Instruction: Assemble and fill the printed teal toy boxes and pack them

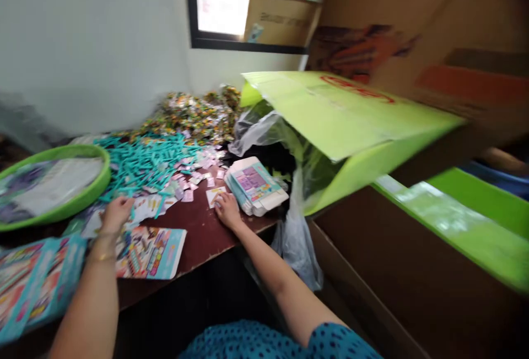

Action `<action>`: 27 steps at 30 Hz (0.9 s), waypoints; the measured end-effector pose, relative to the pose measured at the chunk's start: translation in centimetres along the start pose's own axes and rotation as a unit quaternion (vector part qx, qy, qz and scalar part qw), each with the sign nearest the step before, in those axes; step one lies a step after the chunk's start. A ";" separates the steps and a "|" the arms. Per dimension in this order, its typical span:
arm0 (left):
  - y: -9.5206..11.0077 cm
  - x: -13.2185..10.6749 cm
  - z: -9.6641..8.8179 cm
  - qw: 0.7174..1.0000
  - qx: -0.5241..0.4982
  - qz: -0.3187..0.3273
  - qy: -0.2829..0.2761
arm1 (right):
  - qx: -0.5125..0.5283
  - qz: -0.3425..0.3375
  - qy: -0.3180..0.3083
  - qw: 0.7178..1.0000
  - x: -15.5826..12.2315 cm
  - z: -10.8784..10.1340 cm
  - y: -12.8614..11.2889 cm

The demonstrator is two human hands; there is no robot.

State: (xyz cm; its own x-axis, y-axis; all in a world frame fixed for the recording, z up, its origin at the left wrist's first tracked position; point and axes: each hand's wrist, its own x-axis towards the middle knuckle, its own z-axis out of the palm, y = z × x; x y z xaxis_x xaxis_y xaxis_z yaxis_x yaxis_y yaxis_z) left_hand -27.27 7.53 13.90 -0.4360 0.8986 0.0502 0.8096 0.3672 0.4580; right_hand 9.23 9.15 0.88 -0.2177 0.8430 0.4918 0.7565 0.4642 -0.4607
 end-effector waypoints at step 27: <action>9.7 -27.7 13.5 0.833 -0.444 0.116 -0.310 | 0.514 0.330 -0.154 0.777 -19.7 -9.0 -9.0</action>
State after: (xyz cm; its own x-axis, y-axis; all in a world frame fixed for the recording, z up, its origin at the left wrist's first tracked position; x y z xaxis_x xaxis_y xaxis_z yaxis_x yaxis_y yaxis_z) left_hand -2.00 -10.56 4.95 0.2020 0.9728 -0.1137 0.1146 0.0918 0.9892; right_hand 12.30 -14.08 1.97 -0.2487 0.9413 -0.2285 -0.0926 -0.2579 -0.9617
